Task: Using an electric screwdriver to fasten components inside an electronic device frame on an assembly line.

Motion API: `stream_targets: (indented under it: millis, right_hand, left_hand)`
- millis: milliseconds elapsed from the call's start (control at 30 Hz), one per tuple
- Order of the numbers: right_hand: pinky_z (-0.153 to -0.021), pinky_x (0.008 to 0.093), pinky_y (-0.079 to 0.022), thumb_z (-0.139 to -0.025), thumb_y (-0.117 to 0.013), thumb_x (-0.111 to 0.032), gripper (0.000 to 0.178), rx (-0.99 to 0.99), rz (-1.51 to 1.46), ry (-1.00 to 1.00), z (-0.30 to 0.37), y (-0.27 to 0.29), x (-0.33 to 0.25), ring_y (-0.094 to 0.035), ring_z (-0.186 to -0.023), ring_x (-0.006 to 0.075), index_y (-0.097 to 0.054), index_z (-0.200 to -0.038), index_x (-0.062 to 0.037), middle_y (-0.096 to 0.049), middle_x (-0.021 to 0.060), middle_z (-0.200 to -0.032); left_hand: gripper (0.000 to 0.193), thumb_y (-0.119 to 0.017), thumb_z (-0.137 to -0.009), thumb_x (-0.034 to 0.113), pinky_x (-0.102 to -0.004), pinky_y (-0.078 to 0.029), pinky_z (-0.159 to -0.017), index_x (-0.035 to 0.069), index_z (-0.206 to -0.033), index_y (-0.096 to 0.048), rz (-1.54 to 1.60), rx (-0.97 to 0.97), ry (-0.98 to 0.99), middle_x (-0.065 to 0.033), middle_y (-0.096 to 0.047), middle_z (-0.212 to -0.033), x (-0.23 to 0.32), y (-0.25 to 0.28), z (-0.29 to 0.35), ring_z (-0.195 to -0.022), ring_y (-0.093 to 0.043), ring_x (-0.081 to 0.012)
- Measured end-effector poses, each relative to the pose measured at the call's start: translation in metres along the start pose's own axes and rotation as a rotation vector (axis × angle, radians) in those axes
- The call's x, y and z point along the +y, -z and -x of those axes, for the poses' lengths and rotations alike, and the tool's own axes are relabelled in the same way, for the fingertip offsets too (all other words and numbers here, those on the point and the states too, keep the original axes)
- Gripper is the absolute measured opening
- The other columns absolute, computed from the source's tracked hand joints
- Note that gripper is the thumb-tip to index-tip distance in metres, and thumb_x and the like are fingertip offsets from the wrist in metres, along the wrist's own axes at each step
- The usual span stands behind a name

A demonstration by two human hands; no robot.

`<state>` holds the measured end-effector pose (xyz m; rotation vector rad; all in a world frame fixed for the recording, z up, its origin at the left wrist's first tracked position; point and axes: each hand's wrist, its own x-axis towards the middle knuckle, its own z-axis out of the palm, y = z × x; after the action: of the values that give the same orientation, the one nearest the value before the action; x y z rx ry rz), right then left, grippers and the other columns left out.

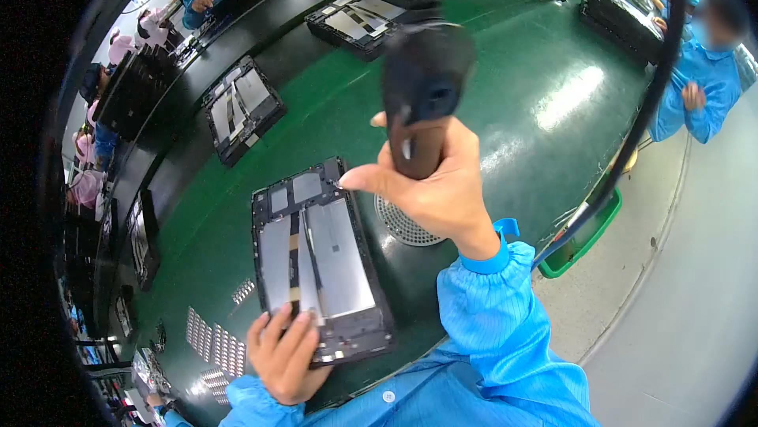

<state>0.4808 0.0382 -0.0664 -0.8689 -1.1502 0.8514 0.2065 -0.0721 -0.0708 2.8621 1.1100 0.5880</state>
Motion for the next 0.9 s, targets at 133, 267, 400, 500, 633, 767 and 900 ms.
stream_targets:
  millis: [133, 267, 400, 500, 633, 767, 900]
  right_hand:
    - [-0.046, 0.0205, -0.041, -0.071, -0.076, 0.003, 0.033, 0.077, -0.072, 0.000, 0.003, 0.011, -0.002, -0.052, -0.050, 0.0052, -0.054, -0.095, 0.0023, -0.057, 0.0005, -0.060]
    - [-0.046, 0.0211, -0.042, -0.073, -0.073, 0.005, 0.031, 0.117, -0.069, 0.041, 0.003, 0.022, 0.007, -0.053, -0.050, 0.0061, -0.054, -0.097, 0.0024, -0.057, 0.0015, -0.060]
    - [-0.046, 0.0212, -0.042, -0.073, -0.073, 0.004, 0.031, 0.094, -0.039, 0.044, -0.001, 0.029, 0.015, -0.053, -0.050, 0.0062, -0.054, -0.098, 0.0026, -0.057, 0.0013, -0.060]
    - [-0.046, 0.0211, -0.042, -0.074, -0.073, 0.003, 0.031, 0.106, 0.019, 0.059, -0.004, 0.032, 0.015, -0.054, -0.051, 0.0064, -0.054, -0.099, 0.0026, -0.057, 0.0010, -0.061]
    - [-0.046, 0.0207, -0.042, -0.074, -0.073, 0.003, 0.032, 0.109, 0.018, 0.047, -0.008, 0.038, 0.015, -0.054, -0.051, 0.0062, -0.054, -0.100, 0.0019, -0.058, 0.0007, -0.061]
    - [-0.047, 0.0205, -0.042, -0.073, -0.074, 0.002, 0.033, 0.098, 0.019, 0.047, -0.013, 0.044, 0.015, -0.054, -0.052, 0.0059, -0.054, -0.100, 0.0016, -0.058, 0.0005, -0.061]
    - [-0.047, 0.0204, -0.042, -0.073, -0.074, 0.002, 0.033, 0.102, 0.010, 0.022, -0.014, 0.046, 0.021, -0.054, -0.052, 0.0060, -0.054, -0.099, 0.0017, -0.058, 0.0006, -0.061]
  left_hand:
    - [0.055, -0.084, -0.054, 0.035, -0.0588, -0.025, -0.102, 0.000, -0.091, -0.063, 0.111, -0.069, 0.091, -0.0157, -0.062, -0.110, 0.014, -0.041, 0.005, -0.113, -0.053, -0.0394]
    - [0.055, -0.085, -0.055, 0.033, -0.0632, -0.020, -0.103, -0.002, -0.092, -0.062, 0.201, -0.028, 0.111, -0.0169, -0.061, -0.113, 0.022, -0.062, 0.001, -0.117, -0.050, -0.0399]
    - [0.060, -0.084, -0.057, 0.030, -0.0656, -0.015, -0.103, -0.005, -0.100, -0.060, 0.214, -0.053, 0.176, -0.0173, -0.060, -0.114, 0.030, -0.069, -0.017, -0.119, -0.049, -0.0389]
    - [0.050, -0.083, -0.061, 0.030, -0.0643, -0.014, -0.103, -0.001, -0.096, -0.065, 0.218, -0.042, 0.217, -0.0139, -0.062, -0.113, 0.033, -0.071, -0.023, -0.118, -0.052, -0.0323]
    - [0.050, -0.083, -0.061, 0.028, -0.0646, -0.014, -0.103, -0.002, -0.097, -0.065, 0.237, -0.049, 0.219, -0.0142, -0.061, -0.114, 0.036, -0.071, -0.029, -0.118, -0.051, -0.0326]
    - [0.049, -0.083, -0.061, 0.027, -0.0651, -0.015, -0.103, -0.001, -0.097, -0.065, 0.248, -0.047, 0.229, -0.0144, -0.061, -0.115, 0.040, -0.071, -0.034, -0.119, -0.051, -0.0329]
    - [0.058, -0.084, -0.058, 0.024, -0.0660, -0.014, -0.103, -0.005, -0.102, -0.060, 0.266, -0.056, 0.192, -0.0192, -0.058, -0.117, 0.038, -0.076, -0.037, -0.121, -0.047, -0.0394]
